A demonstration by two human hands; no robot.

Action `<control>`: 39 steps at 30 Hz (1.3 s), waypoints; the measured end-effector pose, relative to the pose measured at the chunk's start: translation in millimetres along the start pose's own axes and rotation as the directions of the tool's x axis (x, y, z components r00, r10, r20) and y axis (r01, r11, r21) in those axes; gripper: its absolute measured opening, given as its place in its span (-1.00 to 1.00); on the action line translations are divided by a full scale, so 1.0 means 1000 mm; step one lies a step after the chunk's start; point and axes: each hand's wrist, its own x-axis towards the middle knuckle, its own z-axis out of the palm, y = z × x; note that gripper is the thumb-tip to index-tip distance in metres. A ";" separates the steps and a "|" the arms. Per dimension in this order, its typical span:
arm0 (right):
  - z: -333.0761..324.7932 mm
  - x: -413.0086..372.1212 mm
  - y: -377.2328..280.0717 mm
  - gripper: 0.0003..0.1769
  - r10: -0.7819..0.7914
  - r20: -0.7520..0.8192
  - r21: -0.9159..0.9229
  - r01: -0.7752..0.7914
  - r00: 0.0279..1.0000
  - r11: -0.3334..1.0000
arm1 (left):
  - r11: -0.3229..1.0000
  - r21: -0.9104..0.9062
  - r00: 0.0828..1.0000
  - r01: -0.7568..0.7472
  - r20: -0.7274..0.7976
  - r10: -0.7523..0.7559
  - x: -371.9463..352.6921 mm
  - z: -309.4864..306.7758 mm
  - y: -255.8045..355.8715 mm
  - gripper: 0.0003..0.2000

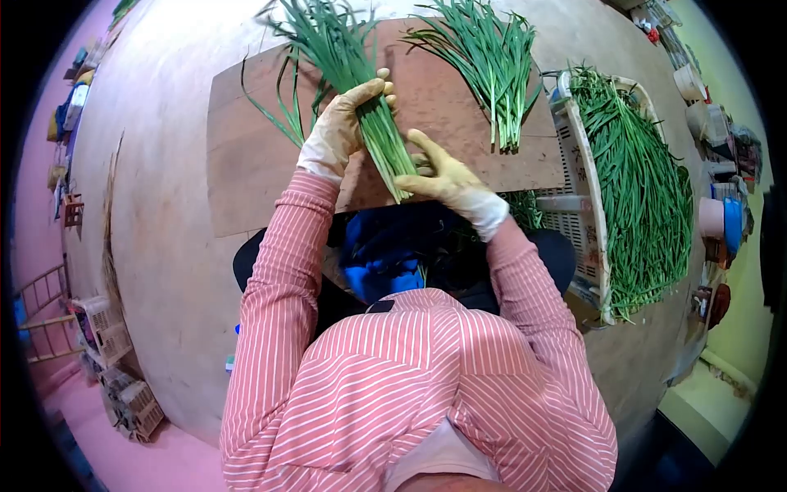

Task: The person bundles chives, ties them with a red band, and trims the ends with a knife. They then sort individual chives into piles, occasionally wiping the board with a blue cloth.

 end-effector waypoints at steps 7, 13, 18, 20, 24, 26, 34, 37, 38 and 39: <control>0.028 0.062 0.048 -0.48 0.059 -0.151 -0.367 -0.112 0.987 0.923 | 0.405 0.889 0.845 0.215 -0.377 0.378 0.017 -0.001 -0.011 -0.22; 0.025 0.066 0.028 -0.43 -0.104 -0.204 -0.868 -0.131 0.973 0.479 | 0.075 0.931 0.829 0.356 -0.352 0.434 0.010 -0.008 -0.020 -0.01; 0.003 0.003 0.004 -0.57 -0.347 -0.017 -0.907 0.131 0.938 0.399 | -0.055 0.962 0.853 0.266 -0.208 0.479 -0.020 0.000 0.002 -0.01; 0.009 -0.038 0.005 -0.68 -0.140 0.162 -0.778 0.214 0.977 0.591 | -0.110 0.969 0.848 0.223 -0.137 0.513 -0.057 0.002 0.015 -0.08; 0.022 -0.041 0.094 -0.72 0.184 0.374 -0.820 0.231 0.909 0.523 | 0.297 0.952 0.746 -0.079 -0.140 0.650 -0.099 -0.025 0.019 -0.54; 0.023 -0.005 0.137 -0.71 0.384 0.200 -0.969 0.123 0.902 0.215 | 0.480 0.864 0.736 -0.152 -0.225 0.639 -0.098 -0.040 0.021 -0.67; 0.008 0.011 0.222 -0.78 0.427 0.216 -0.949 0.292 0.878 -0.121 | 0.526 0.805 0.754 -0.273 -0.161 0.637 -0.117 -0.030 0.027 -0.76; 0.013 -0.018 0.162 -0.88 -0.029 0.417 -0.865 0.407 0.908 0.294 | 0.552 0.831 0.913 -0.068 -0.172 0.371 -0.139 -0.016 0.020 -0.74; 0.023 -0.024 0.126 -0.88 -0.119 0.476 -0.810 0.487 0.871 0.327 | 0.499 0.861 0.969 0.097 -0.196 0.150 -0.147 -0.010 0.017 -0.72; 0.033 -0.035 0.094 -0.88 -0.150 0.502 -0.783 0.522 0.852 0.340 | 0.538 0.829 0.981 0.152 -0.191 0.017 -0.155 -0.001 0.009 -0.61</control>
